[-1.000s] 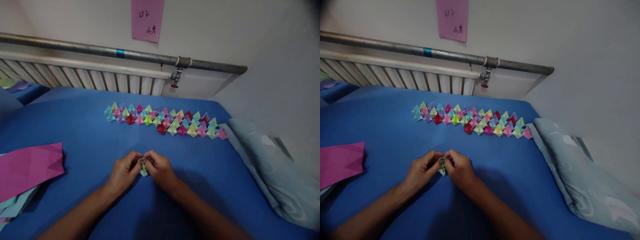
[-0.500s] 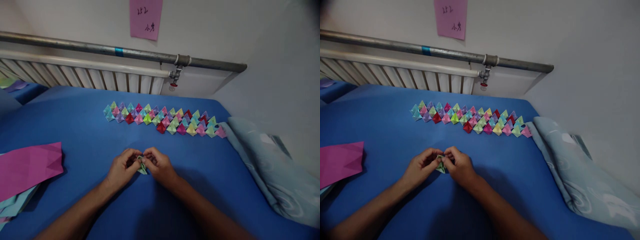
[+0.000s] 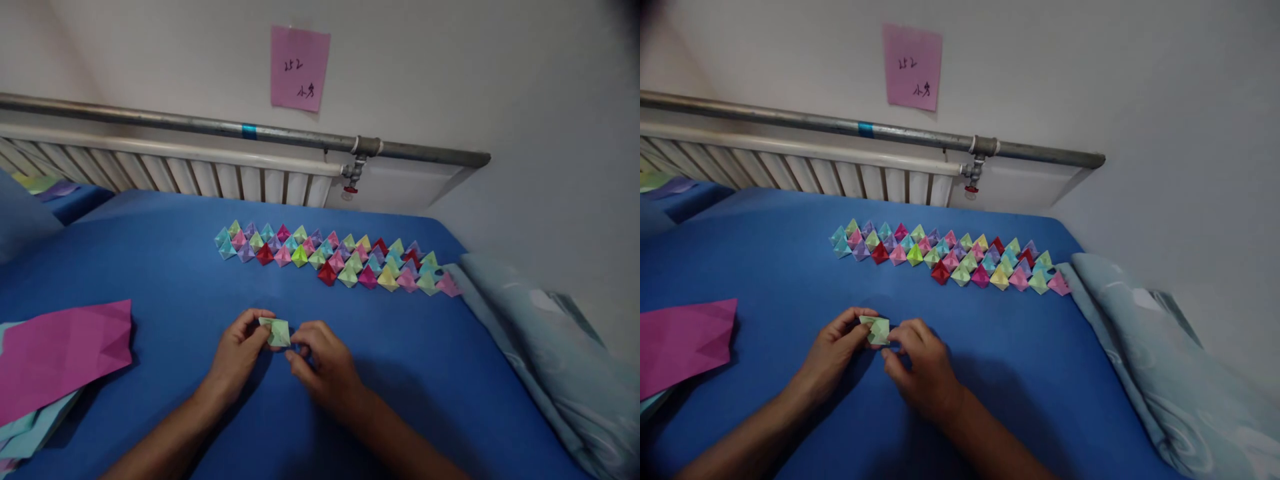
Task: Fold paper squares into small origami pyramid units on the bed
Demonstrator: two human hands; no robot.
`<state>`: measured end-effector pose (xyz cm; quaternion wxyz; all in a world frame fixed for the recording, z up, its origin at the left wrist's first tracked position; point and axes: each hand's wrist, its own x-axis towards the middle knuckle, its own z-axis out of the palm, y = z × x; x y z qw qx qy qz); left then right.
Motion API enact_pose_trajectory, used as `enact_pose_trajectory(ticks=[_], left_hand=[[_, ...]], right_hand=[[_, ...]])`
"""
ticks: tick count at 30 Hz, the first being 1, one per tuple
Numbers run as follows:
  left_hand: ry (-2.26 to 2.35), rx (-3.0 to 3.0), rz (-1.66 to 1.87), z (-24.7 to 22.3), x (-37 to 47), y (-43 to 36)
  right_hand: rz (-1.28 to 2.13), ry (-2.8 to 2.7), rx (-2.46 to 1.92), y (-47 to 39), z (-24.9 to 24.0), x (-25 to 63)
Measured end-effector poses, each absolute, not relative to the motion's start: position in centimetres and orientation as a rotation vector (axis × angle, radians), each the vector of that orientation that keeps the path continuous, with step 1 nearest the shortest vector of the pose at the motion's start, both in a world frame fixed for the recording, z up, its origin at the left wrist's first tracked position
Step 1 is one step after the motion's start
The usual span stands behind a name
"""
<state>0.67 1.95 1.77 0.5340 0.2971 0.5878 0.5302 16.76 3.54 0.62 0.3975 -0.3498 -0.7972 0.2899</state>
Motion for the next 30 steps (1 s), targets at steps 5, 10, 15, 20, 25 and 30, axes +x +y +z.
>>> enact_pose_trajectory(ticks=[5, 10, 15, 20, 25, 30], left_hand=[[1.381, 0.732, 1.192, 1.7, 0.7, 1.7], [1.463, 1.035, 1.182, 2.2, -0.2, 1.6], [1.395, 1.379, 1.113, 2.0, -1.2, 1.7], [1.328, 1.489, 0.917, 1.6, -1.3, 1.7], [1.374, 1.698, 0.814, 1.6, -1.2, 1.3], [1.547, 1.864, 0.876, 1.1, -0.8, 1.0]], right_hand=[[0.714, -1.969, -0.883, 4.1, 0.5, 16.9], [0.894, -1.888, -0.950, 4.9, 0.6, 17.5], [1.131, -1.927, -0.879, 5.2, 0.5, 17.7], [1.199, -1.970, -0.820, 5.3, 0.5, 17.7], [1.207, -1.972, -0.859, 5.5, 0.4, 17.7], [1.069, -1.910, -1.029, 5.2, 0.4, 17.6]])
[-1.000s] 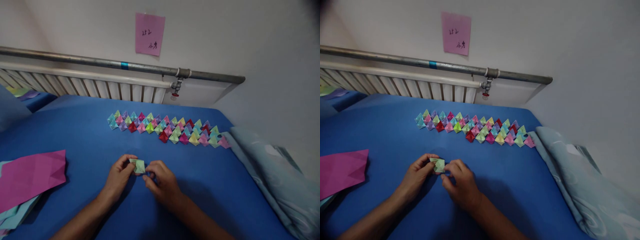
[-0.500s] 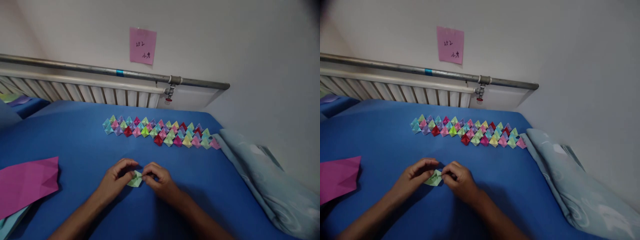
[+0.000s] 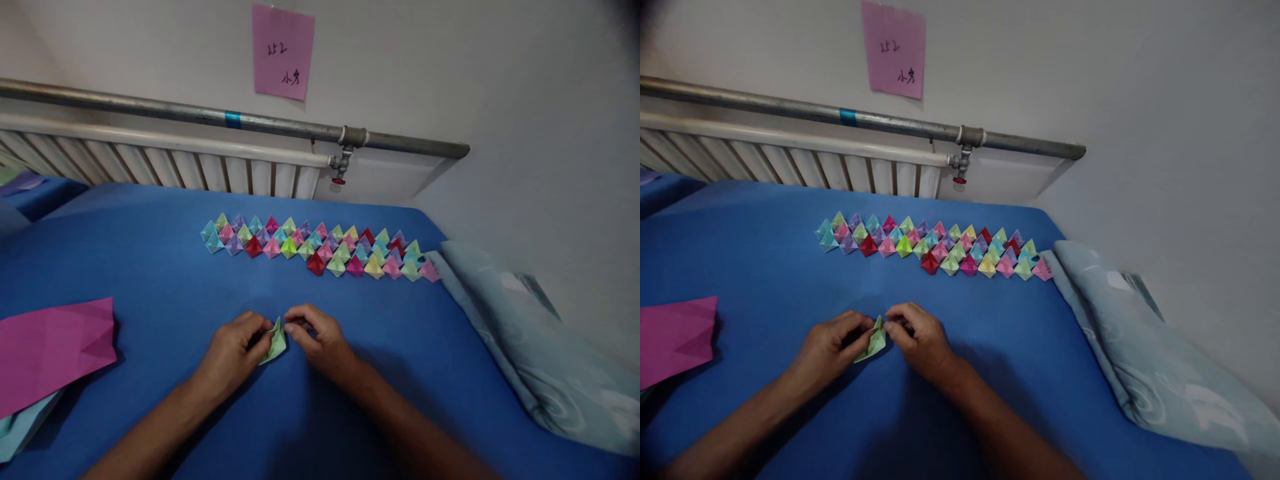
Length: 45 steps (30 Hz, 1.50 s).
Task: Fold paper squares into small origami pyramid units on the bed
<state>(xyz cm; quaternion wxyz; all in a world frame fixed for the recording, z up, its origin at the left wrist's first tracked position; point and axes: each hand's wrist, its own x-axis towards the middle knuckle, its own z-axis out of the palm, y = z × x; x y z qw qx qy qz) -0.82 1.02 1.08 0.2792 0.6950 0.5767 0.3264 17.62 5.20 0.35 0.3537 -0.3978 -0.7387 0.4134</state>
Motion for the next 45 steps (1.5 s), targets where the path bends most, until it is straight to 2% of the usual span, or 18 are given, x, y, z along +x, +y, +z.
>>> enact_pose_trajectory(ticks=[15, 21, 45], left_hand=[[1.706, 2.062, 0.793, 0.3, 0.7, 0.3], [1.751, 2.096, 0.665, 0.5, 0.5, 0.4], [1.785, 2.109, 0.535, 0.0, 0.1, 1.4]], right_hand=[[0.643, -2.251, -1.098, 4.2, -0.3, 17.0], [0.630, -2.267, -1.108, 4.2, -0.4, 17.0], [0.523, -2.338, -1.262, 4.8, -0.2, 16.2]])
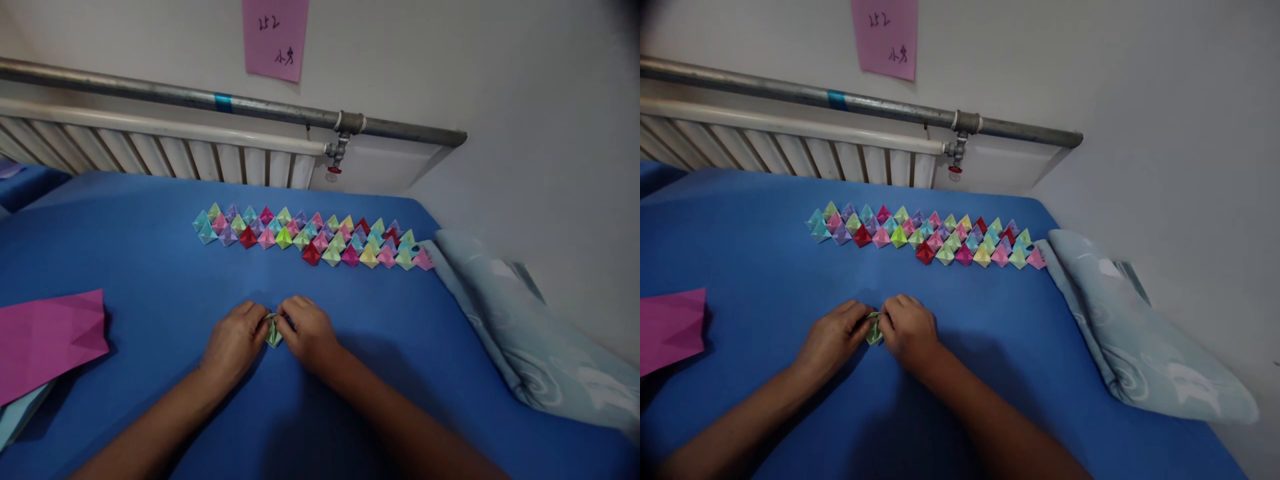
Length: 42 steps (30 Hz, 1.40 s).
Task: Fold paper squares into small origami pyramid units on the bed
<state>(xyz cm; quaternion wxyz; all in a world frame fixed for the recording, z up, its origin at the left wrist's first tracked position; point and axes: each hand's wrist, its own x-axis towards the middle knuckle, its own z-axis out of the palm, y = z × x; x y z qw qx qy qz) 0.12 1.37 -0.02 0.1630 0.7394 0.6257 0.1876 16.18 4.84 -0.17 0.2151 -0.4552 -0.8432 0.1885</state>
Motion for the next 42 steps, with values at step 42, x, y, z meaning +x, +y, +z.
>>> enact_pose_trajectory(ticks=[42], left_hand=[[1.808, 2.031, 0.539, 0.36, 0.08, 1.67]], right_hand=[[0.588, -2.348, -1.437, 4.67, 0.32, 15.62]])
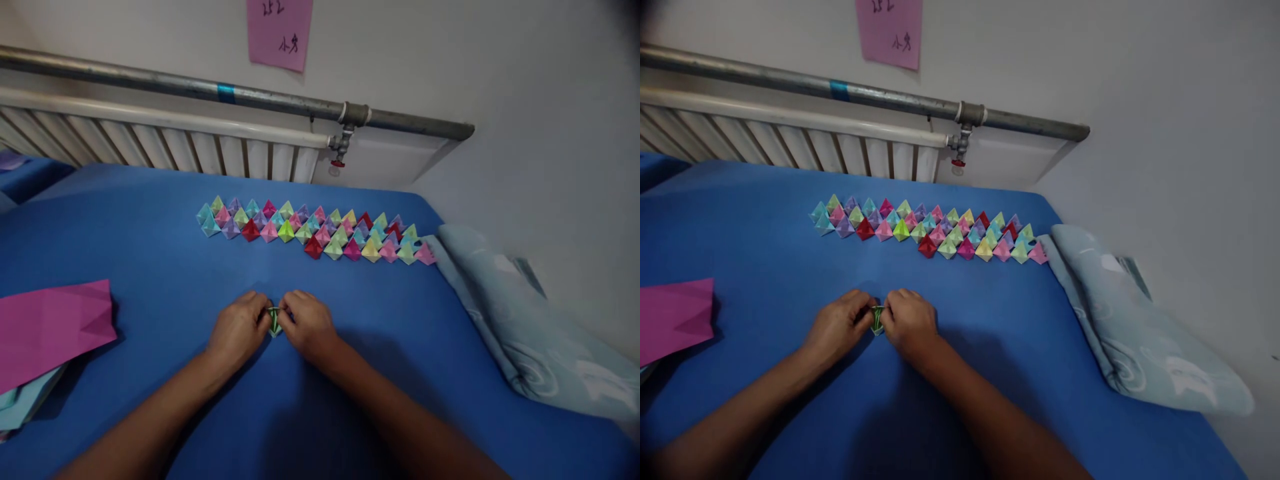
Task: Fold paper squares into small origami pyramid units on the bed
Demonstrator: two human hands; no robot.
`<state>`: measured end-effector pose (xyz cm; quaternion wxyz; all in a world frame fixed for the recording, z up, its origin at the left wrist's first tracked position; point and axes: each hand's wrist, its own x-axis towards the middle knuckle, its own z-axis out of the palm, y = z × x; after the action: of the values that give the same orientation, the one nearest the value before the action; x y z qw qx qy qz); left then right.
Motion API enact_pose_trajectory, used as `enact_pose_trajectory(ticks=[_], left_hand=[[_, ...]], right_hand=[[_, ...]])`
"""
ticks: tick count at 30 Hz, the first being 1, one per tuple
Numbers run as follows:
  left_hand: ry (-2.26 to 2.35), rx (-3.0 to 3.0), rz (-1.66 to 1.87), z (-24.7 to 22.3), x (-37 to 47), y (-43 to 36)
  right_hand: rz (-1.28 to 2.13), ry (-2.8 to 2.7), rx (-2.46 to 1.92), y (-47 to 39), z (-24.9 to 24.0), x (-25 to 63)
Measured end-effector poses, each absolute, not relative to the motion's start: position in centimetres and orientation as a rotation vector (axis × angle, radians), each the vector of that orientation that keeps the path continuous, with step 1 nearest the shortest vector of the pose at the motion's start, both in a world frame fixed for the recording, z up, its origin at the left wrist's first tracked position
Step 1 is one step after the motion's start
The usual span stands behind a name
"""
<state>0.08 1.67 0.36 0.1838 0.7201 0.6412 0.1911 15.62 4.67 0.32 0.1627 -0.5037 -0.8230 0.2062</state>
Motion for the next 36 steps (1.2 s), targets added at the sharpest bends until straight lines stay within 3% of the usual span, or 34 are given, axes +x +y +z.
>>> enact_pose_trajectory(ticks=[20, 36], left_hand=[[1.689, 1.891, 0.608, 0.39, -0.50, 1.83], [1.681, 1.848, 0.529, 1.03, -0.62, 2.28]], right_hand=[[0.891, -2.205, -1.346, 5.13, 0.39, 16.43], [0.892, -2.245, -1.382, 5.29, 0.86, 16.19]])
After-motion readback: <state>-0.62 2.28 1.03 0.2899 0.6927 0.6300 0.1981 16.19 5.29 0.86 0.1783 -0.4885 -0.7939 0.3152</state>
